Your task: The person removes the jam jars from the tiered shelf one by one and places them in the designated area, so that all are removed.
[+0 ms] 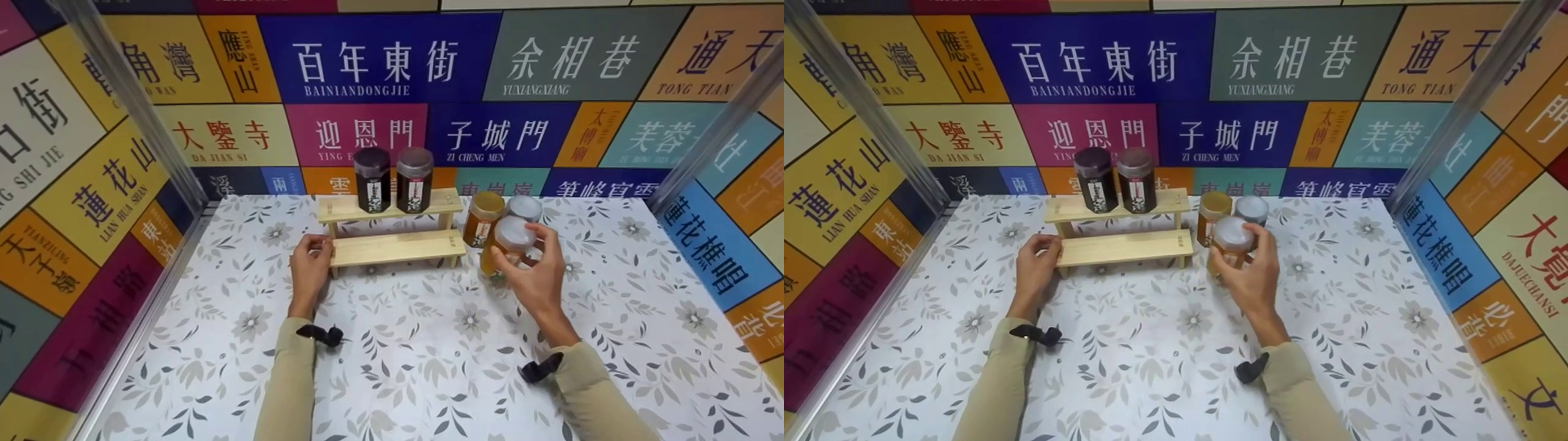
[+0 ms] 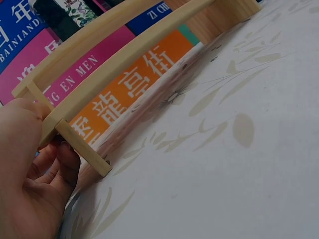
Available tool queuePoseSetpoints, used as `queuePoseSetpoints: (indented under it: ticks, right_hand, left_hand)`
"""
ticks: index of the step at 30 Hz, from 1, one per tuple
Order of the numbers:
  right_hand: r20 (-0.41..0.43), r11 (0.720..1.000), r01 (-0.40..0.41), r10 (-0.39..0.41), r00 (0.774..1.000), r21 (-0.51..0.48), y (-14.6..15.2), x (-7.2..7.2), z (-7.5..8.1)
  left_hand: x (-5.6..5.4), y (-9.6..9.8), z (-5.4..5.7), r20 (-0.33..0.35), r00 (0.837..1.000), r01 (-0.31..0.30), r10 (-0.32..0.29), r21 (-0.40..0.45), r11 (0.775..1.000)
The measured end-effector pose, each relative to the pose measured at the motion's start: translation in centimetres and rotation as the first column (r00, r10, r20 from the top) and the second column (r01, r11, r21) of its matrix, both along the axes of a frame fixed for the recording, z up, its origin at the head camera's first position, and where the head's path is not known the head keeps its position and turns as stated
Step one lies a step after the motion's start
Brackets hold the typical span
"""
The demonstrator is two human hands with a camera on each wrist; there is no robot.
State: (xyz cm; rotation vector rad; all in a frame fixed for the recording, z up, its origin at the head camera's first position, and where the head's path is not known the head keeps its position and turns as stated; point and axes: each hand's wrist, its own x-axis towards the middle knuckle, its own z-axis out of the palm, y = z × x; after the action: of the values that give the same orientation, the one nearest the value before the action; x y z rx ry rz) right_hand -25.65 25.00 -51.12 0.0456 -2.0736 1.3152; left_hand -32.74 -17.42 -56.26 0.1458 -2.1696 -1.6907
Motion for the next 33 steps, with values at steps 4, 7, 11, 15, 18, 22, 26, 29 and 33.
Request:
queuePoseSetpoints:
  ticks: [4,7,11,15,18,22,26,29,33]
  right_hand:
    - [0.048,0.999,0.044,-0.045,0.998,0.027,2.2,-0.4,-0.7]
    - [0.081,0.996,0.073,-0.076,0.994,0.049,3.5,-0.8,-1.1]
    - [0.132,0.993,0.100,-0.107,0.985,0.064,4.9,-1.2,-1.4]
    - [0.197,0.991,0.118,-0.129,0.972,0.067,6.2,-1.8,-1.1]
    - [0.239,0.991,0.120,-0.132,0.962,0.064,7.2,-2.3,-0.7]
    - [0.271,0.991,0.124,-0.135,0.953,0.059,8.4,-2.9,-0.7]
    - [0.283,0.987,0.146,-0.157,0.946,0.061,9.2,-3.7,-0.8]
    - [0.303,0.986,0.153,-0.165,0.939,0.064,9.6,-4.5,-0.9]
    - [0.324,0.988,0.143,-0.154,0.933,0.059,9.9,-5.5,-1.1]
  left_hand:
    - [0.0,-0.2,-0.3,0.006,1.000,-0.010,0.010,0.005,1.000]
    - [0.0,-0.2,-0.3,0.013,1.000,-0.013,0.013,0.008,1.000]
    - [0.1,-0.2,-0.3,0.020,1.000,-0.013,0.013,0.004,1.000]
    - [0.2,-0.2,-0.1,0.014,1.000,-0.005,0.005,-0.001,1.000]
    - [0.2,-0.1,0.0,0.011,1.000,0.000,0.000,0.005,1.000]
    - [0.1,0.1,0.0,0.010,1.000,0.002,-0.002,0.010,1.000]
    - [0.1,0.2,0.0,0.010,1.000,-0.004,0.004,0.016,1.000]
    - [0.0,0.2,0.0,0.008,1.000,-0.011,0.011,0.025,1.000]
    - [-0.2,0.1,-0.1,0.002,1.000,-0.015,0.015,0.022,1.000]
